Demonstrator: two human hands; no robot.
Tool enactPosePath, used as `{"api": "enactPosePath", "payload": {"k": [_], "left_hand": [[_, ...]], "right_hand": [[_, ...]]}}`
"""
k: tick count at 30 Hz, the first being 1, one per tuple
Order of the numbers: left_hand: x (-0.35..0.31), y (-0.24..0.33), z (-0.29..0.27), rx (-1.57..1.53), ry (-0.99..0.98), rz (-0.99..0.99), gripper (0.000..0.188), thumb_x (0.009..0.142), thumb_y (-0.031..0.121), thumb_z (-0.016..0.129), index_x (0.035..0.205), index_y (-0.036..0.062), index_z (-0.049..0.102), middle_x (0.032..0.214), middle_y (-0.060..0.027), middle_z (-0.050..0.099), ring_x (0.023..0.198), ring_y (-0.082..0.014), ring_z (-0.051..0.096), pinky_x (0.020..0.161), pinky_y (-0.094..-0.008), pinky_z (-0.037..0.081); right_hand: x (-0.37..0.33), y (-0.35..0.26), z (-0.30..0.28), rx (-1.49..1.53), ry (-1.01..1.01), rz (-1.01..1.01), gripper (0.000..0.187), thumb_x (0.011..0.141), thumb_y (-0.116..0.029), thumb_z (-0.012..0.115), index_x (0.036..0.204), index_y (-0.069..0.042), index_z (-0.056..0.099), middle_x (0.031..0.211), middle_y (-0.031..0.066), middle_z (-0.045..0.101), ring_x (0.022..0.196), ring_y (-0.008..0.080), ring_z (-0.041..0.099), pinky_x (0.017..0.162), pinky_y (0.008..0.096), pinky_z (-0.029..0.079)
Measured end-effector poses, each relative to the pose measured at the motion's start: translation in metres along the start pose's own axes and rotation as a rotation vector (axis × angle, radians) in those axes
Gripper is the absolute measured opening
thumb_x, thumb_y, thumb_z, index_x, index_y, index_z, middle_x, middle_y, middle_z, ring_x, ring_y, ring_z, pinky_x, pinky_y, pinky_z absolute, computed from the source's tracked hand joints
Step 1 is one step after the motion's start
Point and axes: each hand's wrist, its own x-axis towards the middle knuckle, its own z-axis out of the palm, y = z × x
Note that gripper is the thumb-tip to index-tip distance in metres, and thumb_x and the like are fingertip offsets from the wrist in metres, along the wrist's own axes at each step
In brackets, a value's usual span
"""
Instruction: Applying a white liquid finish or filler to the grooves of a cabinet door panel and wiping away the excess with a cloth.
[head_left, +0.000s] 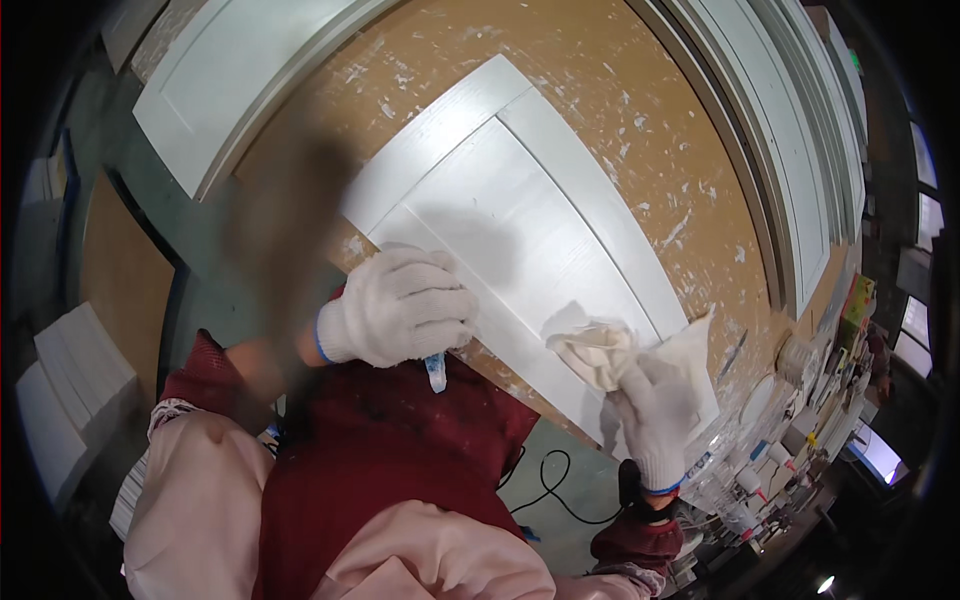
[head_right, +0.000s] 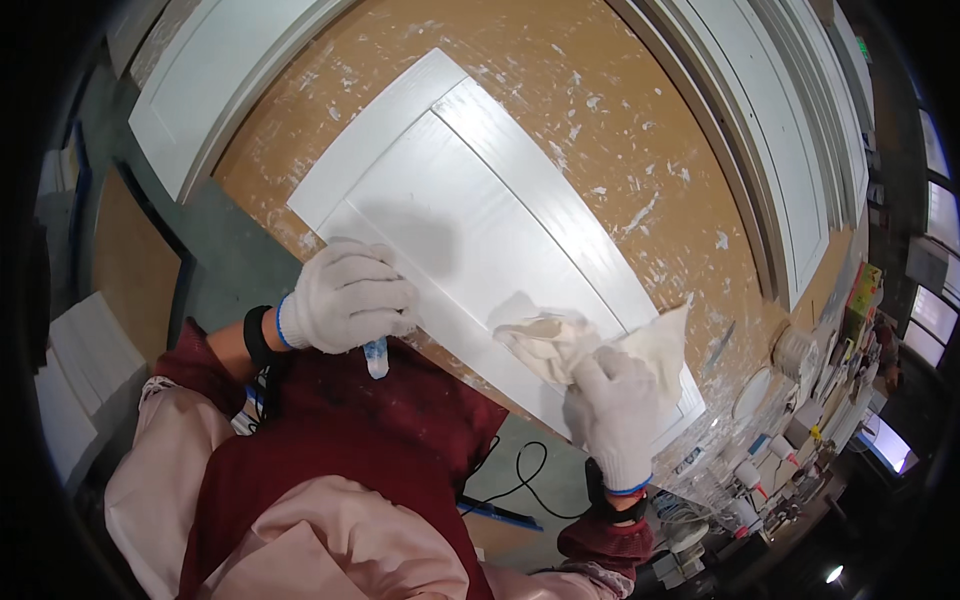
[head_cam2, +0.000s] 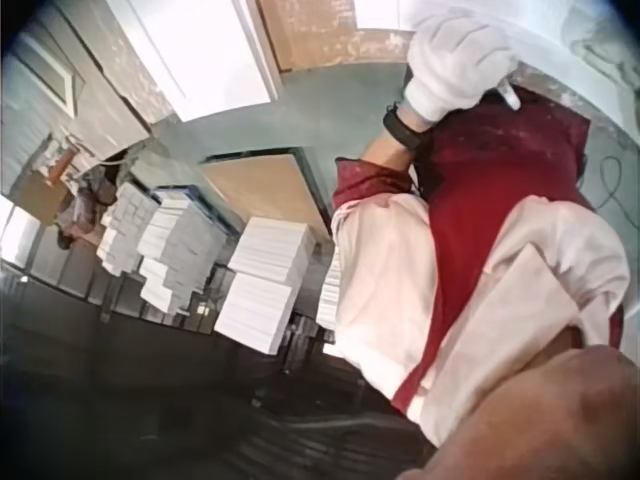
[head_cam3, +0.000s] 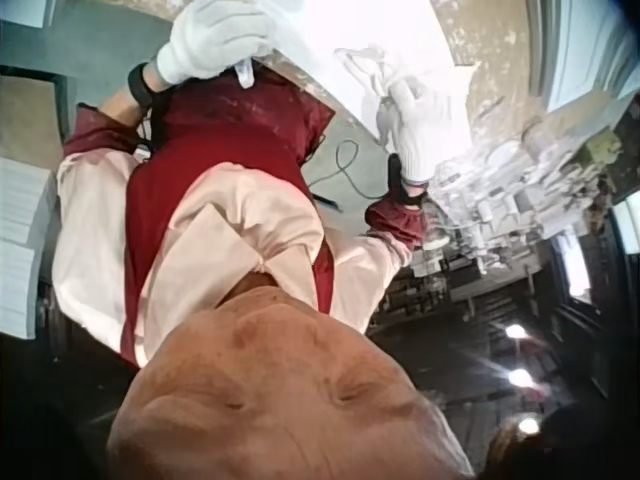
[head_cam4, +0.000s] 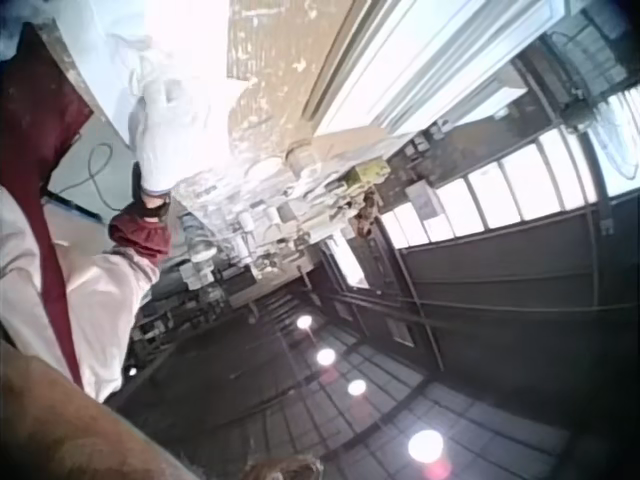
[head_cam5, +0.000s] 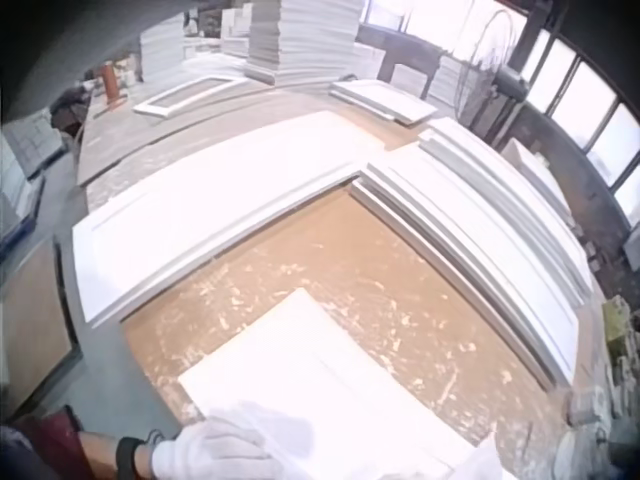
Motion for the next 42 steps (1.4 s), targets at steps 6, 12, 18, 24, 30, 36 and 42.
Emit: {"api": "enactPosePath", "payload": {"k": [6,12,18,24,30,36,42], "left_hand": [[-0.002,0.003,0.0,0.018,0.007,-0.036,0.013,0.063,0.021,0.064,0.076,0.0213,0.062,0.091,0.0074,0.064,0.083,-0.0166,0.06,0.076,-0.0309,0.048],[-0.002,0.001,0.002,0.03,0.058,-0.008,0.015,0.063,0.021,0.065,0.078,0.0211,0.062,0.097,0.0062,0.064,0.09,-0.0184,0.059,0.082,-0.0321,0.048],[-0.003,0.001,0.002,0.028,0.065,0.005,0.016,0.065,0.02,0.066,0.08,0.0203,0.062,0.099,0.0046,0.064,0.091,-0.0192,0.059,0.082,-0.0347,0.049],[-0.004,0.001,0.004,0.035,0.077,0.0,0.016,0.065,0.02,0.067,0.08,0.02,0.062,0.098,0.0041,0.064,0.092,-0.0196,0.059,0.083,-0.0353,0.049],[-0.003,0.0,0.004,0.04,0.054,0.024,0.015,0.065,0.022,0.066,0.08,0.0203,0.063,0.098,0.0036,0.064,0.093,-0.0199,0.059,0.083,-0.0352,0.048],[-0.004,-0.001,0.001,0.027,0.03,0.02,0.014,0.066,0.022,0.064,0.079,0.0206,0.064,0.099,0.0035,0.064,0.092,-0.0205,0.059,0.083,-0.0349,0.048],[-0.004,0.0,-0.002,0.029,0.023,0.006,0.015,0.065,0.021,0.065,0.08,0.0203,0.063,0.099,0.0034,0.064,0.093,-0.0201,0.058,0.083,-0.0356,0.048]], "right_hand": [[0.024,-0.035,0.011,-0.145,0.055,0.021,0.025,0.076,-0.03,0.072,0.079,-0.005,0.064,0.085,0.0096,0.056,0.083,0.0329,0.054,0.067,0.044,0.045],[0.031,-0.035,0.028,-0.024,0.127,0.172,0.029,0.075,-0.022,0.072,0.062,-0.002,0.054,0.082,0.0122,0.056,0.078,0.0334,0.056,0.066,0.0427,0.046],[0.013,-0.032,0.013,0.236,0.364,0.019,0.024,0.075,-0.007,0.067,0.099,-0.006,0.065,0.081,0.0132,0.06,0.076,0.0334,0.058,0.063,0.0393,0.046],[-0.016,-0.024,0.001,0.009,-0.002,-0.172,0.047,0.074,-0.003,0.065,0.12,-0.01,0.061,0.077,0.0108,0.055,0.069,0.0305,0.055,0.06,0.0404,0.045],[-0.041,-0.013,0.016,-0.277,-0.038,-0.33,0.043,0.074,-0.01,0.063,0.117,-0.015,0.063,0.088,0.0025,0.057,0.078,0.0244,0.056,0.065,0.0391,0.044],[-0.029,-0.015,0.032,-0.257,-0.005,-0.252,0.03,0.075,-0.013,0.062,0.105,-0.013,0.064,0.084,0.0024,0.054,0.078,0.023,0.054,0.069,0.0375,0.044],[0.022,-0.043,0.033,-0.255,0.056,-0.387,0.03,0.074,-0.016,0.061,0.104,-0.014,0.062,0.082,0.0023,0.051,0.076,0.0218,0.053,0.069,0.0367,0.043]]}}
